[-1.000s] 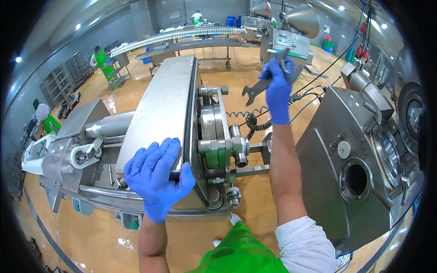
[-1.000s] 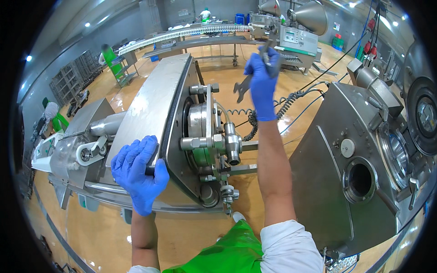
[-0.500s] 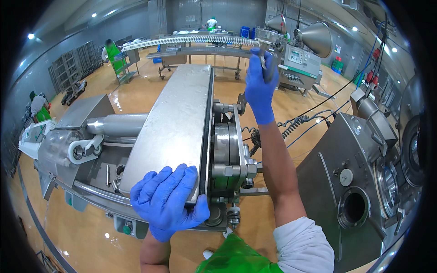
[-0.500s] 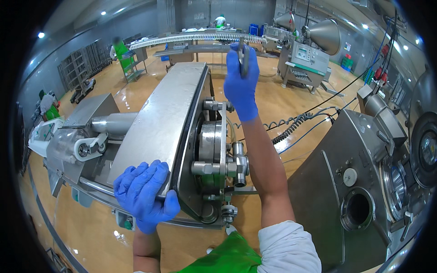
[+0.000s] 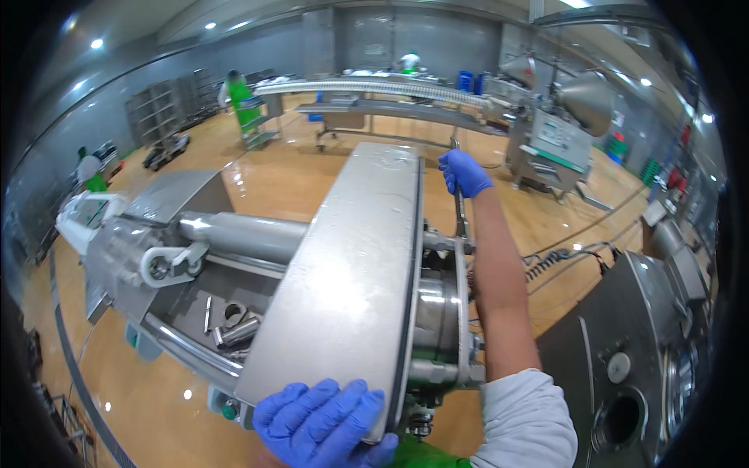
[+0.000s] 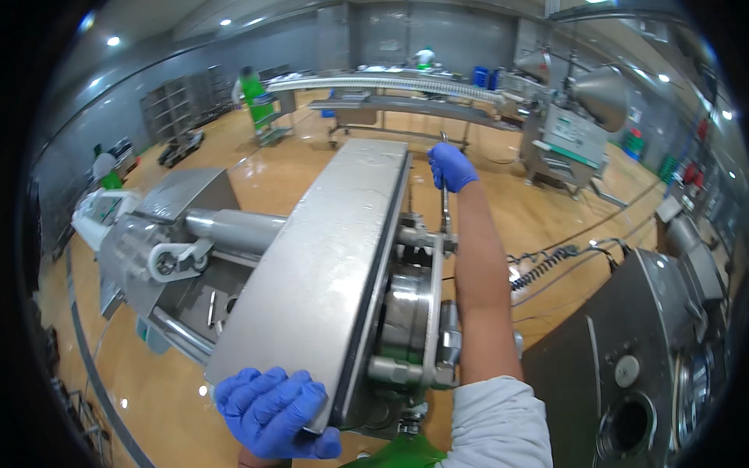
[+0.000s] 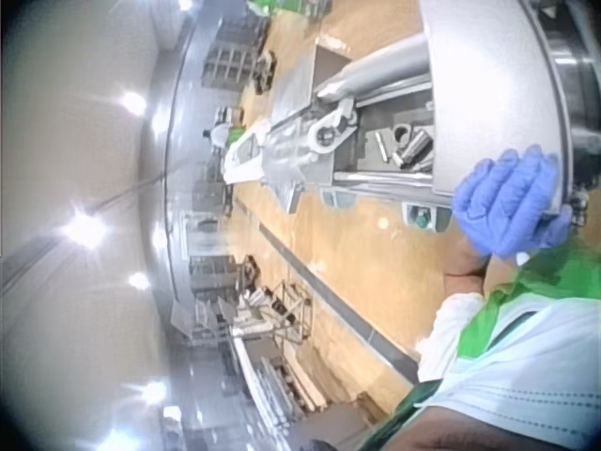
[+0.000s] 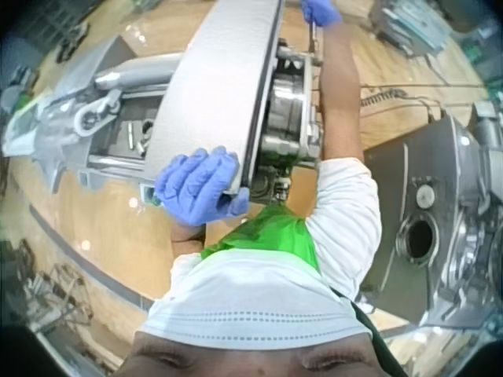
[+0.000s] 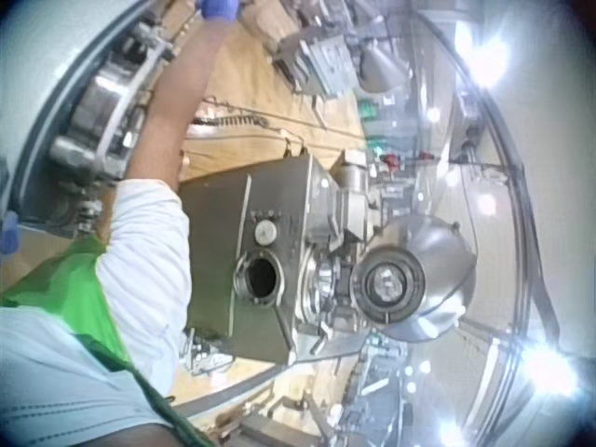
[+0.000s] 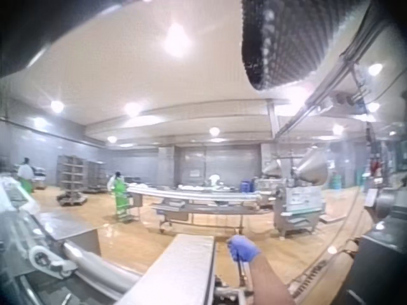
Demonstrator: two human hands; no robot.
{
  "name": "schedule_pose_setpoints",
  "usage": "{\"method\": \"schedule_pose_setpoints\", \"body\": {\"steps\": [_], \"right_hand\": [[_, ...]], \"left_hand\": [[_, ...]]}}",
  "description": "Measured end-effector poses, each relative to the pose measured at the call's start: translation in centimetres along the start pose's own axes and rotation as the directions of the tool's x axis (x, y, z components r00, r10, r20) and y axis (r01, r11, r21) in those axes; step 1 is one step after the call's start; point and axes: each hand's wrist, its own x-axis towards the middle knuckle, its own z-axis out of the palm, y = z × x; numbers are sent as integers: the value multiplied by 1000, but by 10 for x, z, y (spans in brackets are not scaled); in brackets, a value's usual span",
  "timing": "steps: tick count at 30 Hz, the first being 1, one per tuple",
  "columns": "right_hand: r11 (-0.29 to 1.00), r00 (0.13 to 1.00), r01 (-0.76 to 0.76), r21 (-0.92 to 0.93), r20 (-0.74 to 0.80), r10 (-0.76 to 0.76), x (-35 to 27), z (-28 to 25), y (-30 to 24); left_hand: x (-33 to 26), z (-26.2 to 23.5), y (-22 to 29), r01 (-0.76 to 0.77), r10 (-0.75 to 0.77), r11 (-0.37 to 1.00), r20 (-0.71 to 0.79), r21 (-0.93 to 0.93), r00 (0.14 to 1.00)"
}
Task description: The person uses a wrench to tighten bolts on a stainless steel machine component, repeatedly adjusting and securing the assembly in a factory setting.
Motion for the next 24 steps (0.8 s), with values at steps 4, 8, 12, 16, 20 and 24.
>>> {"method": "schedule_pose_setpoints", "body": {"steps": [4, 8, 12, 16, 20, 24], "right_hand": [[993, 992, 87, 84, -96, -79, -3, -18, -30], [691, 777, 628, 357, -340, -530, -94, -36, -72], [268, 317, 948, 169, -457, -831, -231, 19, -68], [105, 80, 994, -34, -433, -898, -294, 37, -29], [131, 116, 991, -25, -322, -940, -278, 39, 9], [189, 172, 981, -48, -248, -954, -266, 37, 19]], "left_hand": [[7, -14, 0, -36, 46, 987, 60, -155, 997], [-3, -8, 11, 84, -81, 995, 52, -57, 995], [-11, -11, 15, 198, -196, 977, -24, 78, 980], [-6, 12, 8, 120, -123, 992, -105, -28, 987], [-2, 13, 8, 93, -98, 995, -148, -42, 984], [-3, 15, 5, 78, -88, 995, -149, -69, 985]]}}
